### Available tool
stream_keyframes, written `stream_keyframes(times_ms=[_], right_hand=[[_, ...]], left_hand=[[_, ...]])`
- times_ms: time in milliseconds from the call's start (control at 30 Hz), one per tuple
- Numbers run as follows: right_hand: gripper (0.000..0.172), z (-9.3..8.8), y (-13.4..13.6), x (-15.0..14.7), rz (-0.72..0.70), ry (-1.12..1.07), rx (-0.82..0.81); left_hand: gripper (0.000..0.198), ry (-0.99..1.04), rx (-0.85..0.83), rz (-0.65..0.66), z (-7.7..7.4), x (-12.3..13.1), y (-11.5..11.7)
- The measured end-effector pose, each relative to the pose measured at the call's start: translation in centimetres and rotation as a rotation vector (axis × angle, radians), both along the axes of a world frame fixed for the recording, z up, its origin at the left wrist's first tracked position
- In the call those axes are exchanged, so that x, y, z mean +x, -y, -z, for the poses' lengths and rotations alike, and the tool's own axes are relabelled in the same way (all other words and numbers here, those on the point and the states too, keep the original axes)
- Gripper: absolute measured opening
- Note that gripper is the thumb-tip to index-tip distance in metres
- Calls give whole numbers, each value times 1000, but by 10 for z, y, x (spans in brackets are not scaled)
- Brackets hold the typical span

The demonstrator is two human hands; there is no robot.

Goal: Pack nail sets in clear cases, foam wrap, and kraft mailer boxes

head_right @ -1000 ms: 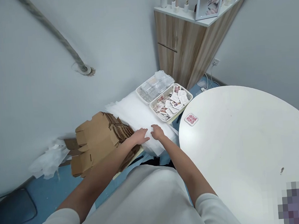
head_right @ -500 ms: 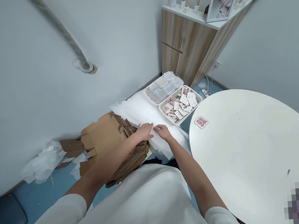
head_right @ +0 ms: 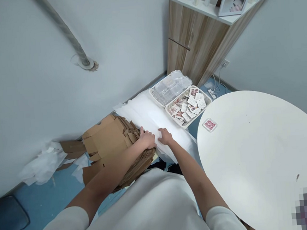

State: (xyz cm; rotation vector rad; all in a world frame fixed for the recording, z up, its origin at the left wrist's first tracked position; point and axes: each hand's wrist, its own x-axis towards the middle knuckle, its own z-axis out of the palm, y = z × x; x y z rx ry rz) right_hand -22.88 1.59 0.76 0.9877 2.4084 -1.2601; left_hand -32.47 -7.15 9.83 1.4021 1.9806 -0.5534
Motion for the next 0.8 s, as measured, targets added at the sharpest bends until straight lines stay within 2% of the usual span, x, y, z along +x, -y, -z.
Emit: stream_keyframes(times_ms=[67,167,333,433,600,800], right_hand=[[63,3,0,-2,92,-6,-37],[55,7,-4,-4,212,20,-91],[24,13,-6,-5,123,53,137],[8,10,-5,-5,133,-14,179],[8,-6,-7,-4,128,-141,131],[14,-20,-4,-3,47,-148,-19]], left_hand=[[44,13,16,-24,-1,0,0],[48,29,49,-45,-2,0,-2],[52,47,88,-44,0,1,-4],[52,68,89,-44,0,1,-3],[51,91,79,-56,0,3,-4],[53,-36,250,-93,-2,3,-7]])
